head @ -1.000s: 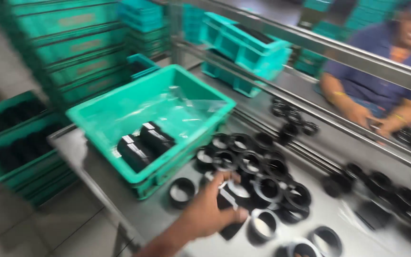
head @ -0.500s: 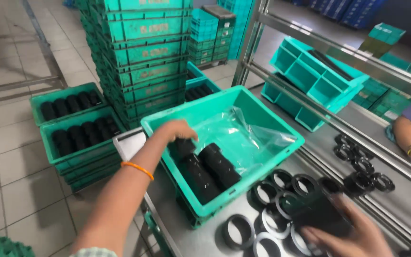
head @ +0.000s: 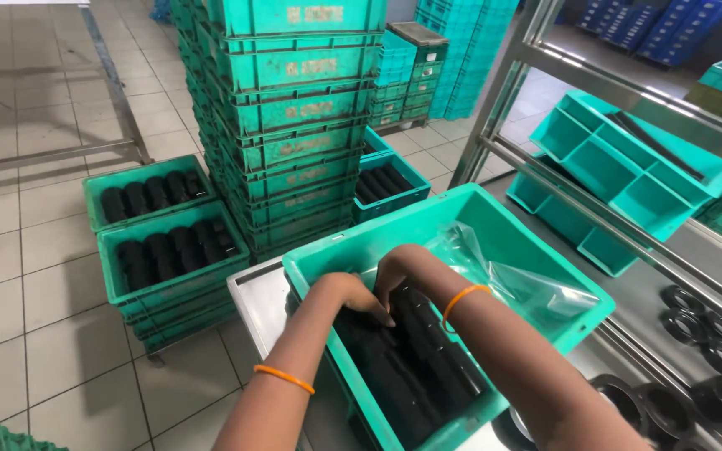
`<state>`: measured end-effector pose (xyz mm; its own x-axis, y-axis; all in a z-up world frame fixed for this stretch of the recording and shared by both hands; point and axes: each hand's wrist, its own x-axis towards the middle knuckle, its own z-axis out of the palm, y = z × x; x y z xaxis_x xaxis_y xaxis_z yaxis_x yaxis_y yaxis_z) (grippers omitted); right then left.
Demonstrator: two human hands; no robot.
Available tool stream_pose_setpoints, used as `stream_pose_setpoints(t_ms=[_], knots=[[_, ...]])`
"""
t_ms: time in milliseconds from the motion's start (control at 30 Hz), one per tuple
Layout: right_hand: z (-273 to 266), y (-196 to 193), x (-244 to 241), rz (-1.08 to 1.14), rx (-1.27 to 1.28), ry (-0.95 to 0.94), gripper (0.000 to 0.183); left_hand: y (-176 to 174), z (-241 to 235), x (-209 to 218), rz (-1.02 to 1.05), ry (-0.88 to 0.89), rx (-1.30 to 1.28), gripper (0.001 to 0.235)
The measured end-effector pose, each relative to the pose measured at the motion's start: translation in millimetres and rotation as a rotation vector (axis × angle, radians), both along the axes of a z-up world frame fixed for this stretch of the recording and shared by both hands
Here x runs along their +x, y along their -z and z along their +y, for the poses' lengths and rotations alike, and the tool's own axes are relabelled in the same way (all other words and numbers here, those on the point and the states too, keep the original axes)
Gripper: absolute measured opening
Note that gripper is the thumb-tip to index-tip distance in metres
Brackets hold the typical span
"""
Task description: Sorting and packing circular black automotive gaskets or seals into plastic-lined green crates.
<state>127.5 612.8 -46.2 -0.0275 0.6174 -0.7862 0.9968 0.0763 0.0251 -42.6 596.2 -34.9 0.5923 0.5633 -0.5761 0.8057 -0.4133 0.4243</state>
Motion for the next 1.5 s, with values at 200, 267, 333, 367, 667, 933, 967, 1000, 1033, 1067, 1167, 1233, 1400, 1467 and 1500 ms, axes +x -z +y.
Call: stream_pose_setpoints(t_ms=[200, 267, 333, 367, 667, 933, 967, 1000, 1033, 1067, 1167, 1233, 1400, 1467, 1500], knots=[[-103.2, -79.0, -25.0, 0.373, 0.435, 0.196, 0.079, -11.6, -6.7, -5.1, 0.019, 0.062, 0.05, 0.132], [-195.1, -105.2, -19.2, 0.575, 0.68, 0.206, 0.074, -22.5, -15.8, -11.8, -0.023, 0.063, 0.019, 0.132], [-300.6, -118.2, -12.1, 0.757, 0.955, 0.224, 0.068, -22.7, -14.8, -15.4, -0.057, 0.087, -0.007, 0.131], [-359.2, -117.8, -8.8, 0.672, 1.11, 0.369, 0.065, -17.1, -8.9, -15.9, -0.113, 0.069, 0.089, 0.136], [-687.0, -21.5, 1.3, -0.208, 1.374, 0.873, 0.099, -90.6, -218.8, 38.1, -0.696, -0.028, 0.859, 0.088], [-649.3, -28.0, -19.2, 0.011, 1.256, 0.685, 0.132, -47.7, -422.5, 101.8, -0.389, 0.583, 0.722, 0.132], [-643.5, -29.8, -20.3, 0.008, 1.219, 0.653, 0.13, -43.3, -425.4, 102.0, -0.432, 0.481, 0.71, 0.125], [-636.5, -32.0, -21.8, 0.004, 1.183, 0.62, 0.128, -39.2, -427.1, 102.0, -0.473, 0.378, 0.696, 0.119], [-636.3, -34.9, -25.5, 0.015, 1.191, 0.613, 0.128, -35.0, -428.3, 101.4, -0.466, 0.371, 0.707, 0.119], [-635.1, -38.0, -29.4, 0.017, 1.08, 0.701, 0.121, -31.0, -428.3, 100.6, -0.482, 0.361, 0.676, 0.119], [-639.2, -13.6, -44.8, 0.019, 1.11, 0.801, 0.096, -13.5, -427.6, 101.4, -0.487, 0.418, 0.619, 0.116], [-642.7, 3.1, -53.5, 0.021, 1.247, 0.819, 0.078, 1.9, -430.4, 103.5, -0.476, 0.488, 0.585, 0.113], [-646.3, -0.5, -57.1, -0.046, 1.298, 0.837, 0.064, 7.6, -439.9, 114.6, -0.579, 0.722, 0.847, 0.082], [-650.4, -0.5, -47.8, -0.006, 1.189, 0.838, 0.049, 23.9, -436.0, 123.8, -0.566, 0.703, 0.755, 0.078], [-649.5, -1.1, -42.0, 0.031, 1.082, 0.836, 0.034, 31.2, -431.1, 128.1, -0.555, 0.687, 0.665, 0.075]])
